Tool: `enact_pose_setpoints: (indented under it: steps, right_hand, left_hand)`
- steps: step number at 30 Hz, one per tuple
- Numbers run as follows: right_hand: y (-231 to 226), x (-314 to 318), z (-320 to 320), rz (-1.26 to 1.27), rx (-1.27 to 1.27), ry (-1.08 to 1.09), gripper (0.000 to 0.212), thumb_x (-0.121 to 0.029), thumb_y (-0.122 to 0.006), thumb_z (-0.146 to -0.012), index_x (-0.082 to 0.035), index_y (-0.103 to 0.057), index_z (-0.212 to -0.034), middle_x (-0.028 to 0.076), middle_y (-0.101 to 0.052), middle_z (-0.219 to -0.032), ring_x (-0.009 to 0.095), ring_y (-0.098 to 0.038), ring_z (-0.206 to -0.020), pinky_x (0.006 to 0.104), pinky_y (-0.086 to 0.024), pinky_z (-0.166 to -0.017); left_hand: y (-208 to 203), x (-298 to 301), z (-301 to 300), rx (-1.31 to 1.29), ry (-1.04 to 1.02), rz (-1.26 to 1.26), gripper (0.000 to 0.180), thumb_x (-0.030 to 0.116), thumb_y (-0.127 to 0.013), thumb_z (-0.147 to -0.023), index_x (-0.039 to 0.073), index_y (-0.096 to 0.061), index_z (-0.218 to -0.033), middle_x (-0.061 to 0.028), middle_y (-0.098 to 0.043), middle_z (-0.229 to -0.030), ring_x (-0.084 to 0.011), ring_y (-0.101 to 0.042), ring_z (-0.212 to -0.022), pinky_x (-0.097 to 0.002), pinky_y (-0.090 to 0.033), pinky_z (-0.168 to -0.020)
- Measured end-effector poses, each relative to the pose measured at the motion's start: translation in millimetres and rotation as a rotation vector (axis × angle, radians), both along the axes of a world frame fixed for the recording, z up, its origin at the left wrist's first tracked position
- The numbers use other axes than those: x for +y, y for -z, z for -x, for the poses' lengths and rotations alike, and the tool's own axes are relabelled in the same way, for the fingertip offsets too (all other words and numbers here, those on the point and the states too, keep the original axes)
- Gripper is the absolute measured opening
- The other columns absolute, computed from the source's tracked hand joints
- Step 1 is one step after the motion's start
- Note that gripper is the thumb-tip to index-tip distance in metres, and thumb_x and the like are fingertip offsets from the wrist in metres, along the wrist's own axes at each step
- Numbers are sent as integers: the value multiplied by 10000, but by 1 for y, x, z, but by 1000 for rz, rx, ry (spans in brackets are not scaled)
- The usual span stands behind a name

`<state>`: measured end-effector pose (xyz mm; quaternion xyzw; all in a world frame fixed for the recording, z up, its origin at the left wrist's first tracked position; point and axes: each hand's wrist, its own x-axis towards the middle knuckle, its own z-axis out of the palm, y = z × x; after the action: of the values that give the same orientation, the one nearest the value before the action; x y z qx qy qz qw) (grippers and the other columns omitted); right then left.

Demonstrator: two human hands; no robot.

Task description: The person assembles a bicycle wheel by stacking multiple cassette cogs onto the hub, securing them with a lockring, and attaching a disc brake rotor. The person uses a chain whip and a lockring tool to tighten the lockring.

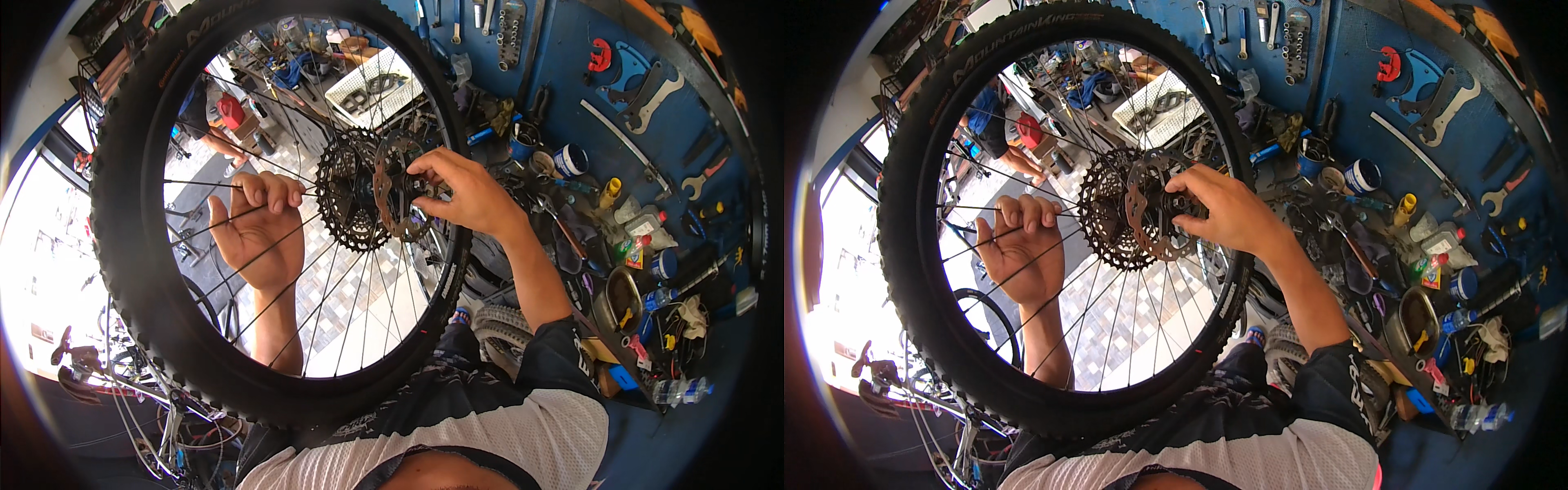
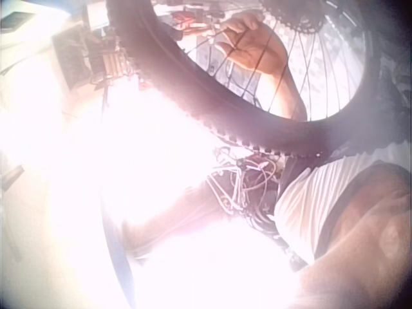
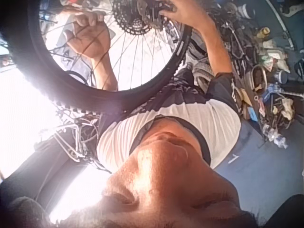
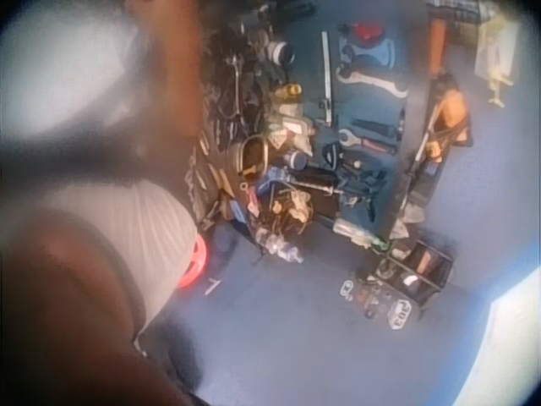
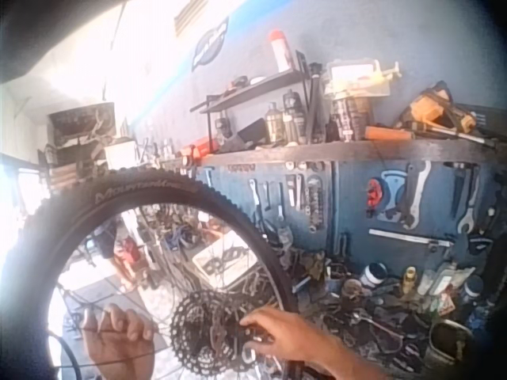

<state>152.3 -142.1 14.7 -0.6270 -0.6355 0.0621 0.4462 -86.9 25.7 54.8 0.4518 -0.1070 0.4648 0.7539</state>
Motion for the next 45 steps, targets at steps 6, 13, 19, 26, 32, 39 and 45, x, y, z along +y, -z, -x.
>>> enact_pose_setpoints:
  steps: [6, 13, 19, 26, 32, 39, 45]
  right_hand:
    - [-3, 0, -1, 31, 11, 9, 430, -119, -841, -840, -51, -656, -1222, 83, -662, -1083, 212, -690, -931, 355, -565, -845]
    - [-4, 0, -4, 24, -5, 32, 431, -173, -867, -842, -35, -673, -1202, 88, -693, -1021, 197, -697, -906, 342, -569, -825]
    - [-8, 0, -3, 41, -23, 95, 437, -282, -891, -828, -24, -694, -1120, 87, -723, -915, 205, -705, -837, 342, -563, -763]
    - [-8, 1, -6, 68, -153, 140, 485, -362, -863, -839, -42, -685, -1157, 107, -719, -1013, 273, -708, -905, 376, -567, -805]
    - [0, -3, -4, -120, -239, 32, 471, -230, -823, -832, -56, -655, -1236, 103, -687, -1203, 332, -651, -1147, 429, -550, -970]
    - [0, 0, -5, -129, -298, 34, 443, -169, -825, -800, -34, -666, -1192, 129, -696, -1121, 331, -668, -1066, 422, -568, -910]
    - [2, 3, -6, -151, -267, 91, 398, -275, -827, -818, -17, -691, -1089, 159, -715, -968, 351, -706, -921, 429, -584, -788]
  left_hand:
    - [-1, -1, 0, 7, 7, -19, 481, 518, -265, -1102, 110, -432, -909, -60, -441, -808, -235, -412, -850, -406, -352, -899]
    - [-1, -1, -1, 5, 18, -46, 490, 524, -262, -1102, 109, -438, -909, -62, -451, -809, -238, -424, -849, -409, -355, -902]
    - [-1, -1, -2, -3, 12, -24, 513, 536, -257, -1099, 99, -441, -904, -73, -456, -804, -243, -415, -842, -404, -361, -880]
    - [-2, -2, -2, 8, -12, -5, 509, 536, -258, -1098, 100, -433, -903, -72, -453, -801, -237, -411, -840, -402, -358, -880]
    - [-1, 0, -3, -2, 11, -15, 509, 539, -261, -1097, 101, -432, -904, -70, -453, -802, -235, -409, -837, -403, -354, -883]
    - [-2, 0, -1, 18, 10, -56, 464, 513, -276, -1104, 115, -426, -919, -52, -435, -811, -236, -423, -861, -407, -346, -913]
    - [-2, -2, -2, 3, -5, -13, 503, 533, -254, -1102, 98, -424, -916, -70, -439, -803, -226, -395, -831, -395, -351, -873]
